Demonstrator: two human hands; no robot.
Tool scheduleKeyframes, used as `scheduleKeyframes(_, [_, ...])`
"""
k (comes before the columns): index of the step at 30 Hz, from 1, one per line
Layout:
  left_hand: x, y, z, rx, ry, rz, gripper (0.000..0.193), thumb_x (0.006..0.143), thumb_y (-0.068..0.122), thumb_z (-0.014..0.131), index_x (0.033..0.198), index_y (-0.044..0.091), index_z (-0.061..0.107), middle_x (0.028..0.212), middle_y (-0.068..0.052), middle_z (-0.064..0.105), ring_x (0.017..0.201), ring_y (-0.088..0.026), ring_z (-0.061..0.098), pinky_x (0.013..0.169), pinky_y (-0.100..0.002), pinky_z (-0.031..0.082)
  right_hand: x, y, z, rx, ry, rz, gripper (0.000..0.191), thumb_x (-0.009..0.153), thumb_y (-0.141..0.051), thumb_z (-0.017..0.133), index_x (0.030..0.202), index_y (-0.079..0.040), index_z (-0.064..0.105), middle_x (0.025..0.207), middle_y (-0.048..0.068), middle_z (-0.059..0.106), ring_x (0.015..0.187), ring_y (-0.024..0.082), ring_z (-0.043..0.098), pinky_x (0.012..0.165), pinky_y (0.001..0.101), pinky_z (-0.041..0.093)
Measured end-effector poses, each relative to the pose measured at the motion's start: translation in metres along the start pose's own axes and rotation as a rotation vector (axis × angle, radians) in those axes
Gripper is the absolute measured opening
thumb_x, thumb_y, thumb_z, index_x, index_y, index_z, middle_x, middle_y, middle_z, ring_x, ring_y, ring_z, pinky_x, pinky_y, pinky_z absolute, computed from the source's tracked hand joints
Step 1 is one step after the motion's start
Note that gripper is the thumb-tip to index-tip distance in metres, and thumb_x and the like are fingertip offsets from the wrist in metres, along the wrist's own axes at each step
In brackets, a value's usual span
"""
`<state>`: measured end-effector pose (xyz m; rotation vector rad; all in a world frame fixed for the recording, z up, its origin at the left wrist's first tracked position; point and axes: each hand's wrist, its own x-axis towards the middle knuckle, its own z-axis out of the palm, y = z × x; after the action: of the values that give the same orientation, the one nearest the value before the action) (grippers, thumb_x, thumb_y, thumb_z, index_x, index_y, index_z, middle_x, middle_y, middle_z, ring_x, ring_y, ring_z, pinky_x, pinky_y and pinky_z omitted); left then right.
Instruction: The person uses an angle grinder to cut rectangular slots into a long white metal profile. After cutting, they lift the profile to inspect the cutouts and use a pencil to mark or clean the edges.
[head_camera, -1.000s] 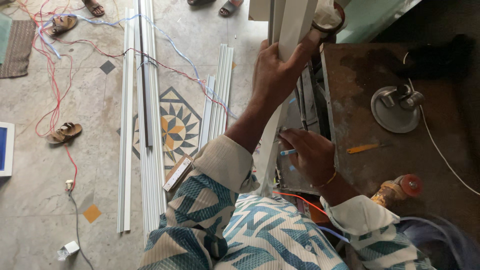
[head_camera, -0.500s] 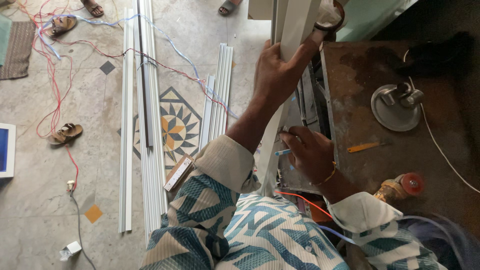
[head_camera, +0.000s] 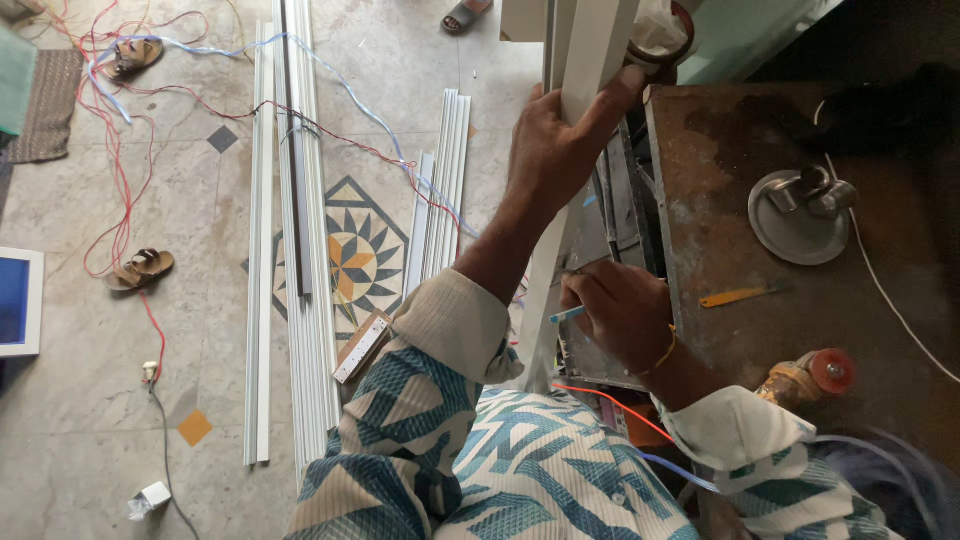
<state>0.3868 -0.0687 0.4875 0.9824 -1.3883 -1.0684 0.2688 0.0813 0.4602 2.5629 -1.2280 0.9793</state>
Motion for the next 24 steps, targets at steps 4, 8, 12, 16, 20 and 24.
scheduleKeyframes(4, [0.001,-0.004,0.002,-0.015,-0.009,-0.036,0.083,0.079,0.078,0.059,0.093,-0.001,0.078,0.098,-0.016,0.064,0.085,-0.026,0.076,0.064,-0.039,0.062,-0.002,0.000,0.000,-0.031,-0.022,0.011,0.024,0.076,-0.013,0.085,0.093,-0.009,0.068,0.084,0.003,0.066,0.070,0.018,0.070,0.060,0.0318,0.056])
scheduleKeyframes(8, [-0.001,-0.007,0.006,0.064,-0.013,-0.049,0.083,0.079,0.078,0.060,0.091,-0.002,0.077,0.097,-0.017,0.062,0.086,-0.027,0.075,0.063,-0.038,0.062,-0.003,-0.002,0.004,-0.087,-0.023,0.044,0.025,0.077,-0.011,0.084,0.097,-0.007,0.069,0.087,0.004,0.067,0.072,0.019,0.070,0.062,0.0315,0.056])
scheduleKeyframes(12, [-0.003,-0.009,0.006,0.030,-0.009,-0.034,0.085,0.080,0.081,0.061,0.091,-0.002,0.076,0.097,-0.016,0.060,0.086,-0.027,0.072,0.061,-0.038,0.061,-0.007,-0.002,0.003,-0.032,-0.006,0.030,0.020,0.082,-0.009,0.084,0.093,-0.009,0.068,0.084,0.002,0.066,0.070,0.017,0.070,0.061,0.0316,0.056])
scheduleKeyframes(16, [-0.003,-0.004,0.009,0.052,-0.005,-0.046,0.082,0.078,0.078,0.060,0.090,-0.001,0.075,0.098,-0.017,0.056,0.086,-0.026,0.070,0.058,-0.038,0.061,-0.005,0.000,0.001,-0.022,-0.001,0.028,0.021,0.081,-0.010,0.083,0.096,-0.008,0.068,0.086,0.003,0.066,0.072,0.017,0.070,0.062,0.0310,0.056])
scheduleKeyframes(20, [-0.003,0.003,0.008,0.051,-0.051,-0.022,0.079,0.082,0.077,0.060,0.087,0.000,0.077,0.087,-0.013,0.062,0.079,-0.022,0.070,0.057,-0.035,0.058,-0.006,0.000,-0.002,-0.020,-0.019,0.029,0.021,0.078,-0.011,0.082,0.094,-0.008,0.069,0.081,0.003,0.065,0.068,0.018,0.069,0.060,0.0323,0.055])
scheduleKeyframes(24, [-0.003,0.009,0.010,-0.036,-0.043,-0.024,0.077,0.080,0.075,0.062,0.086,-0.001,0.076,0.082,-0.008,0.064,0.070,-0.018,0.072,0.055,-0.033,0.059,-0.006,0.003,0.000,0.011,0.013,0.035,0.019,0.083,-0.011,0.083,0.095,-0.008,0.069,0.082,0.001,0.067,0.068,0.015,0.070,0.058,0.0308,0.054])
